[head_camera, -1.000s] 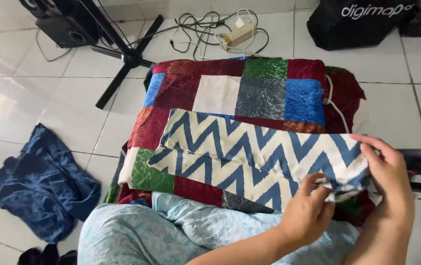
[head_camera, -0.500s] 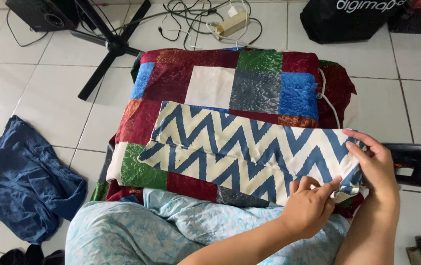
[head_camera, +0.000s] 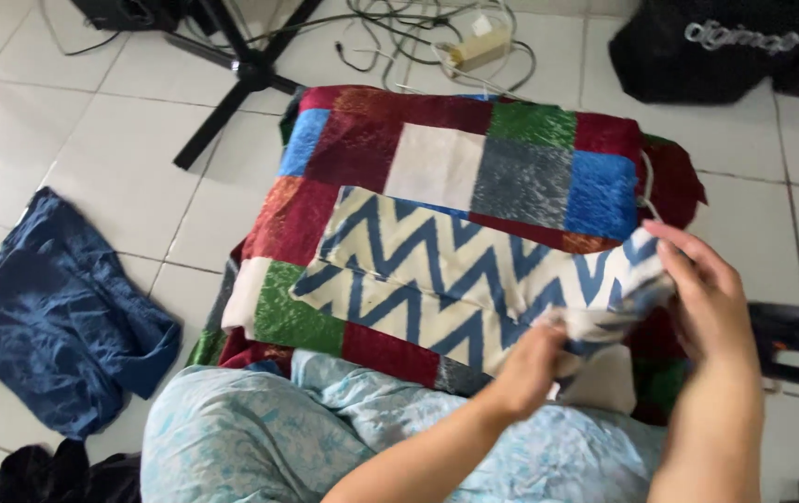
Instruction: The recorder is ironing a zig-zag patterned cloth on a quilt placed on the floor.
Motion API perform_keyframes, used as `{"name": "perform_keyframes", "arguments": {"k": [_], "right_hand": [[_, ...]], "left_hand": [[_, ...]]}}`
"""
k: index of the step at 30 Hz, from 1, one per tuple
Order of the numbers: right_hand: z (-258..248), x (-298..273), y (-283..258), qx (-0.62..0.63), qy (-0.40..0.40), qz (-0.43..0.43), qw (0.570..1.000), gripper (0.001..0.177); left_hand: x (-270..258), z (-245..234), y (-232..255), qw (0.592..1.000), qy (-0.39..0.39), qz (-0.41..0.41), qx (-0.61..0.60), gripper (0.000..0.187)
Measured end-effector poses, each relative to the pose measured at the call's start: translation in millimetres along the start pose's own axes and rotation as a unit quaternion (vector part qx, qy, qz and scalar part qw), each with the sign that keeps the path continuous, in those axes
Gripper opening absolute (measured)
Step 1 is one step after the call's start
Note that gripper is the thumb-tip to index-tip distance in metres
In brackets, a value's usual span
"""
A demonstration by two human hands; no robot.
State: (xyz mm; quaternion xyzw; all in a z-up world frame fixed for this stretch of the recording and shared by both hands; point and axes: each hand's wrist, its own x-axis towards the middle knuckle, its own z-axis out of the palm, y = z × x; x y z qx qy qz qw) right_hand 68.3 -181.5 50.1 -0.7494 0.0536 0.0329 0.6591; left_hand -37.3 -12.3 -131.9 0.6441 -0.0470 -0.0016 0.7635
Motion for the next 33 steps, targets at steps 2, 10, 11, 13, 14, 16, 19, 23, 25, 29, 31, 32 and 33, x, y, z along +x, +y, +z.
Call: {"name": "perform_keyframes", "arguments": {"k": [2,10,11,13,14,16,19,23,25,29,31,32,33], "right_hand": [[48,14,-24,0.008,-0.053,-0.065,0.996,0.031],[282,92,-11,0.069,-0.252,0.050,0.964,0.028],[312,101,0,0.043,-0.273,0.093,0.957,0.033],[354,106,16,0.010,-0.296,0.139,0.945,0.038],[369,107,19,-0.026,-0.297,0.156,0.942,0.044],[391,108,15,-0.062,-0.300,0.174,0.936,0.049],[407,97,5,-0.113,-0.290,0.172,0.935,0.060],[386,61,-13,-0.059,-0.262,0.030,0.963,0.060],[354,43,-14,-0.070,-0.240,-0.049,0.967,0.057],[272,9,14,-0.176,-0.123,-0.262,0.941,0.043],[241,-6,35,-0.237,-0.064,-0.312,0.918,0.039],[232,-14,48,-0.283,0.000,-0.365,0.887,0.042],[223,-23,60,-0.328,0.064,-0.414,0.847,0.045]], "left_hand": [[2,-39,14,0.997,0.022,-0.012,-0.078,0.034],[-11,-215,110,0.811,0.220,-0.105,-0.532,0.055],[-13,-233,107,0.817,0.205,-0.060,-0.537,0.056],[-21,-259,90,0.816,0.195,-0.014,-0.544,0.056],[-24,-269,77,0.811,0.203,-0.006,-0.548,0.057],[-25,-281,65,0.805,0.214,0.003,-0.553,0.057],[-29,-279,68,0.779,0.209,-0.019,-0.591,0.053],[-28,-278,78,0.776,0.372,-0.004,-0.510,0.033],[-30,-279,75,0.775,0.451,0.008,-0.443,0.025],[-28,-251,117,0.811,0.552,0.192,0.001,0.023],[-12,-232,137,0.812,0.524,0.240,0.092,0.030],[-3,-226,132,0.849,0.462,0.186,0.177,0.038],[6,-219,128,0.873,0.392,0.131,0.260,0.047]]}}
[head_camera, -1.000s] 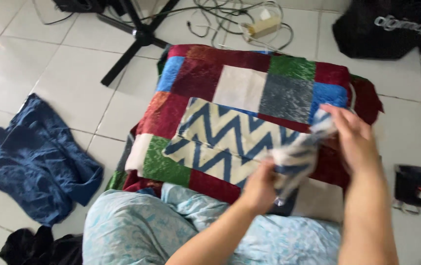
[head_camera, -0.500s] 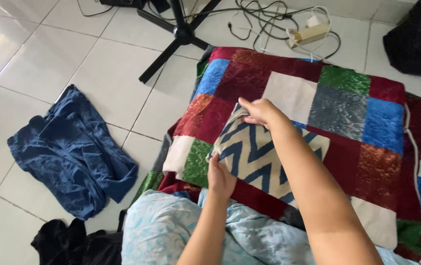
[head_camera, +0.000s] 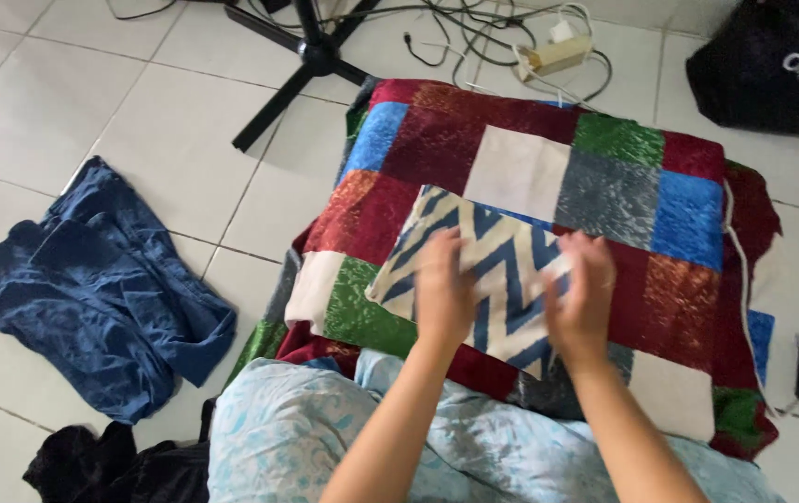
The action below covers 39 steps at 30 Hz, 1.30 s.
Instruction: The recorder is ironing a zig-zag patterned cloth on a quilt placed on the floor.
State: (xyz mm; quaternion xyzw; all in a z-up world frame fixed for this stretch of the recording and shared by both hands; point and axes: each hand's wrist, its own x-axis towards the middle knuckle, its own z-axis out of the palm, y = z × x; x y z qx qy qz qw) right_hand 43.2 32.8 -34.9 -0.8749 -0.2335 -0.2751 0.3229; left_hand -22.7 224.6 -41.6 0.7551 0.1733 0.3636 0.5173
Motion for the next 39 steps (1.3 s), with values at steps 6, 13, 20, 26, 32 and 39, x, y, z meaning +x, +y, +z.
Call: {"name": "perform_keyframes", "arguments": {"k": [6,13,20,26,32,39], "right_hand": [[-12,-27,-9,-0.098,-0.193,-0.023,0.976,0.113],[-25,-28,12,0.020,-0.140,0.164,0.976,0.104],[-6,-11,47,0.357,-0.136,0.379,0.843,0.054],[-15,-14,42,0.286,-0.174,0.240,0.911,0.074],[-63,-5,53,0.283,-0.140,0.167,0.934,0.098],[-120,6,114,0.158,-0.079,0.119,0.977,0.096]], "left_hand": [[25,28,-43,0.885,-0.300,0.187,0.304,0.068],[78,8,-43,0.931,-0.132,-0.044,0.337,0.065],[145,-8,-61,0.864,-0.323,-0.164,0.349,0.060],[137,-20,-86,0.915,-0.378,-0.044,0.132,0.061],[122,-10,-43,0.917,-0.393,-0.055,-0.026,0.054],[91,78,-7,0.918,-0.394,-0.013,0.032,0.053]]}}
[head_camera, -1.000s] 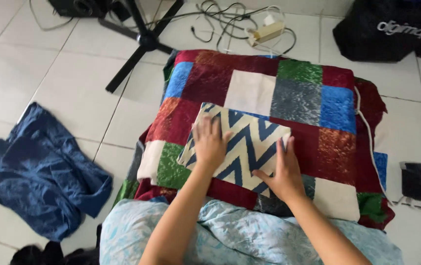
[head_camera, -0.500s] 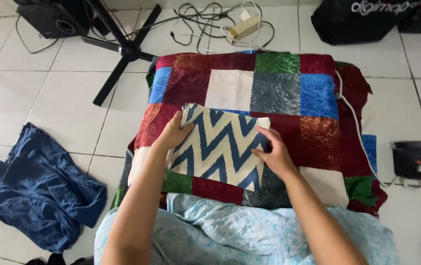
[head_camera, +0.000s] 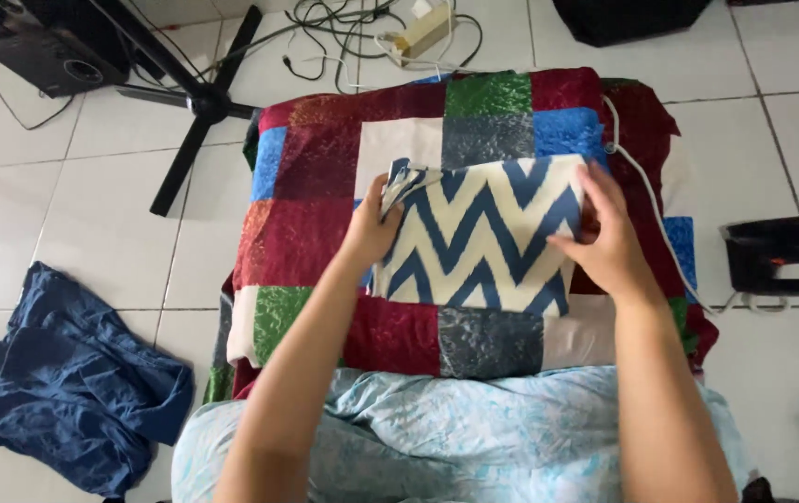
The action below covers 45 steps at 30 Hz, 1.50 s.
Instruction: The recorder is ironing a zig-zag patterned cloth on a quilt placed on the floor.
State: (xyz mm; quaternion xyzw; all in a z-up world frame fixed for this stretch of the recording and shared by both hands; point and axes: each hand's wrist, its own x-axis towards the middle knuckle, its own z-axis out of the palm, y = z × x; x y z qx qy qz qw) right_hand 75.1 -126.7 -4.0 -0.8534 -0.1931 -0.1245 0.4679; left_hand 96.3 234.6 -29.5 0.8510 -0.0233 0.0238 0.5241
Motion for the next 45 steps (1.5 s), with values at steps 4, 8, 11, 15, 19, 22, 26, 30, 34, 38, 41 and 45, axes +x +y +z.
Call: {"name": "perform_keyframes", "arguments": {"k": [4,8,11,15,19,22,26,30,34,38,41,45], "right_hand": [[2,-21,34,-0.067,0.057,0.043,0.995,0.089],[3,-37,43,-0.095,-0.075,0.340,0.933,0.065],[2,-32,23,-0.079,-0.149,0.417,0.893,0.062],[-3,-29,-1,-0.067,-0.191,0.418,0.886,0.057],[-1,-38,20,0.056,-0.160,0.414,0.895,0.050],[0,-44,24,0.189,-0.138,0.443,0.865,0.048],[-13,-49,21,0.174,-0.168,0.485,0.840,0.058],[-48,-79,85,0.098,-0.125,0.544,0.824,0.073],[-113,-138,158,0.041,0.067,0.569,0.819,0.107],[-115,-151,206,-0.130,0.422,0.405,0.800,0.098],[-105,-151,287,0.082,0.519,0.222,0.821,0.074],[-104,-160,397,0.075,0.566,0.198,0.797,0.051]], "left_hand": [[12,27,-40,0.993,0.099,-0.023,0.059,0.052],[-15,23,-71,0.976,0.148,-0.018,0.161,0.052],[-47,11,-44,0.970,0.099,-0.110,0.194,0.066],[-76,3,-27,0.963,0.035,-0.142,0.226,0.067],[-83,7,-33,0.969,0.045,-0.115,0.214,0.060],[-88,9,-40,0.974,0.057,-0.111,0.189,0.050],[-89,5,-43,0.984,0.096,-0.057,0.136,0.045],[-101,1,3,0.957,0.127,-0.059,0.252,0.057],[-123,8,36,0.930,0.156,0.035,0.332,0.052],[-145,18,31,0.930,0.078,0.172,0.316,0.042],[-152,19,20,0.927,0.048,0.199,0.314,0.044],[-154,18,7,0.926,0.024,0.198,0.321,0.048]]}}
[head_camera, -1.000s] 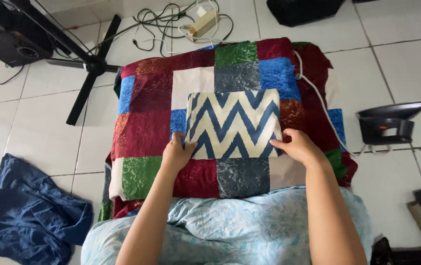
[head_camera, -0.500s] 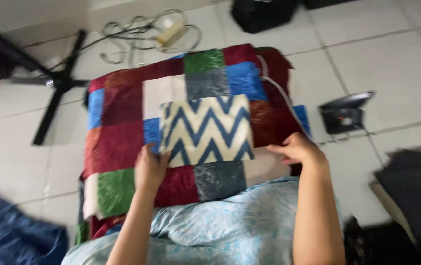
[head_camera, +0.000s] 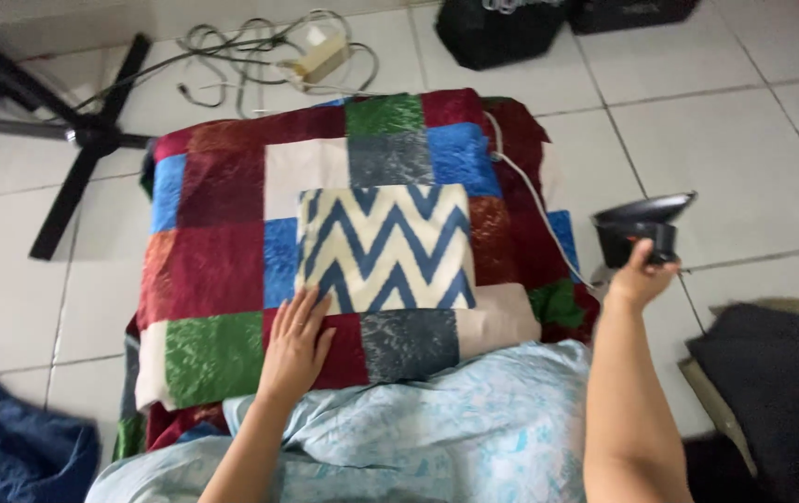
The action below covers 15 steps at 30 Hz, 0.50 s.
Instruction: The recorder is ironing a zig-zag patterned cloth on a quilt placed on the floor.
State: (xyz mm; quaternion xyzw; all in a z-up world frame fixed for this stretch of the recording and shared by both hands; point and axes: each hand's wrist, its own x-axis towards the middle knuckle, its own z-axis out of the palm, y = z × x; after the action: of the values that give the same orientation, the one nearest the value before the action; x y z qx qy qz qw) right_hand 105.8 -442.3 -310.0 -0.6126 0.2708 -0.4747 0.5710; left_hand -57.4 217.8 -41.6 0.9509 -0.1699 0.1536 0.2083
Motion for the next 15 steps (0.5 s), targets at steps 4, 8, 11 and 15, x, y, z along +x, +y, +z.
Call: {"name": "perform_keyframes", "arguments": {"k": [4,8,11,15], "right_hand": [[11,-31,-115,-0.004,-0.034,-0.039,0.999,0.049],[23,-42,-176,-0.249,-0.071,-0.272,0.927,0.037],[66,-65,-271,-0.242,-0.174,-0.335,0.894,0.037],[150,-126,-391,-0.214,-0.380,-0.351,0.829,0.043]], "left_hand": [[-6,2,2,0.997,0.054,-0.027,-0.054,0.046],[-13,12,-5,0.993,0.113,-0.031,-0.027,0.033],[-11,13,-8,0.991,0.119,-0.042,-0.041,0.029],[-9,10,-6,0.991,0.112,-0.039,-0.055,0.029]]}}
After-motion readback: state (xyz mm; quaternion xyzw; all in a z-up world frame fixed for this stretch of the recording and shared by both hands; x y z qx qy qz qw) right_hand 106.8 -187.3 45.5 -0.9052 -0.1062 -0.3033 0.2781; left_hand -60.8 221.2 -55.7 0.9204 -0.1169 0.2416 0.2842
